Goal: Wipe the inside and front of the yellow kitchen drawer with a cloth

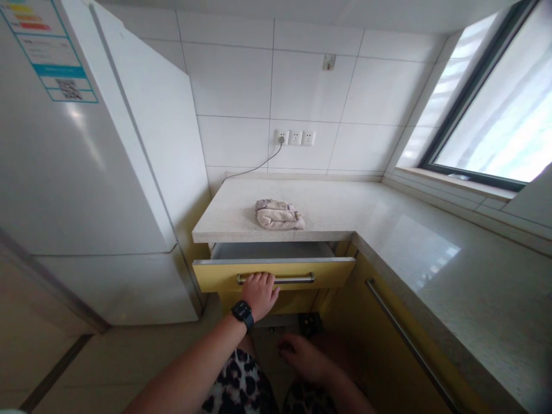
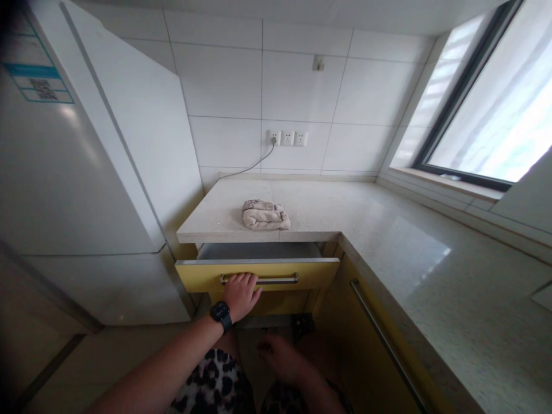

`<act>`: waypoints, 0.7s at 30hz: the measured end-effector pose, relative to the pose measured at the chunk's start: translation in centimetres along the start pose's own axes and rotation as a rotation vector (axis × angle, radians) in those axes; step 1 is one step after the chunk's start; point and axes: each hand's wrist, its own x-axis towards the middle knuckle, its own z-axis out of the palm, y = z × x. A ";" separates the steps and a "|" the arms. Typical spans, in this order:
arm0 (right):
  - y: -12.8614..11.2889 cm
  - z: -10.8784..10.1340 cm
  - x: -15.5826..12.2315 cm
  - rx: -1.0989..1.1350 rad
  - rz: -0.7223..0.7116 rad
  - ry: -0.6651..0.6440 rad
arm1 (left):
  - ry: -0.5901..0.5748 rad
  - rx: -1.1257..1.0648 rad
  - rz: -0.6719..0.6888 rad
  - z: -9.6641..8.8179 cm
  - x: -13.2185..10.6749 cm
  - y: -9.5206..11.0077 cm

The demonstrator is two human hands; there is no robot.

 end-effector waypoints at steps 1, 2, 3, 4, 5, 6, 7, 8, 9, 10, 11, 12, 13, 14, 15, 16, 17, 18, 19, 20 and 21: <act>-1.7 -1.2 -0.6 0.048 -0.022 -0.014 | -0.010 -0.007 -0.004 -0.1 -0.2 0.1; -3.7 -2.5 -1.3 0.082 -0.067 -0.051 | -0.022 -0.014 -0.011 -0.1 -0.4 0.2; -5.9 -4.0 -2.1 0.114 -0.107 -0.072 | -0.034 -0.019 -0.019 -0.2 -0.6 0.3; -8.2 -5.6 -2.8 0.145 -0.166 -0.098 | -0.047 -0.023 -0.028 -0.2 -0.7 0.4; -10.5 -7.4 -3.4 0.181 -0.248 -0.112 | -0.062 -0.026 -0.035 -0.2 -0.9 0.5; -12.8 -9.1 -3.9 0.199 -0.321 -0.109 | -0.077 -0.029 -0.038 -0.3 -1.1 0.6; -14.8 -10.9 -4.1 0.189 -0.387 -0.098 | -0.091 -0.031 -0.038 -0.3 -1.3 0.7; -16.6 -12.7 -4.0 0.166 -0.437 -0.063 | -0.104 -0.032 -0.037 -0.4 -1.5 0.8; -18.1 -14.5 -3.6 0.119 -0.477 -0.005 | -0.115 -0.031 -0.036 -0.6 -1.8 1.0; -19.3 -16.1 -2.8 0.052 -0.508 0.071 | -0.122 -0.028 -0.037 -0.8 -2.1 1.1; -20.2 -17.7 -1.8 -0.013 -0.527 0.155 | -0.129 -0.024 -0.039 -1.0 -2.3 1.2; -20.8 -19.1 -0.5 -0.073 -0.538 0.224 | -0.138 -0.021 -0.042 -1.2 -2.6 1.4; -21.2 -20.3 0.9 -0.126 -0.542 0.283 | -0.148 -0.020 -0.043 -1.4 -3.0 1.5; -21.5 -21.4 2.5 -0.176 -0.548 0.322 | -0.157 -0.023 -0.042 -1.7 -3.3 1.6; -21.7 -22.3 4.1 -0.240 -0.552 0.359 | -0.166 -0.030 -0.038 -1.9 -3.7 1.8; -21.7 -23.1 5.7 -0.329 -0.543 0.392 | -0.172 -0.039 -0.034 -2.1 -4.0 1.9; -21.8 -23.7 7.1 -0.428 -0.524 0.421 | -0.175 -0.050 -0.032 -2.4 -4.4 2.1; -21.8 -24.2 8.5 -0.530 -0.500 0.451 | -0.175 -0.062 -0.032 -2.5 -4.7 2.2; -21.8 -24.6 9.7 -0.629 -0.472 0.479 | -0.175 -0.074 -0.035 -2.7 -5.1 2.4; -21.8 -24.9 10.9 -0.714 -0.445 0.504 | -0.177 -0.086 -0.041 -2.9 -5.4 2.6; -21.8 -25.2 11.8 -0.782 -0.423 0.528 | -0.181 -0.097 -0.053 -3.0 -5.7 2.8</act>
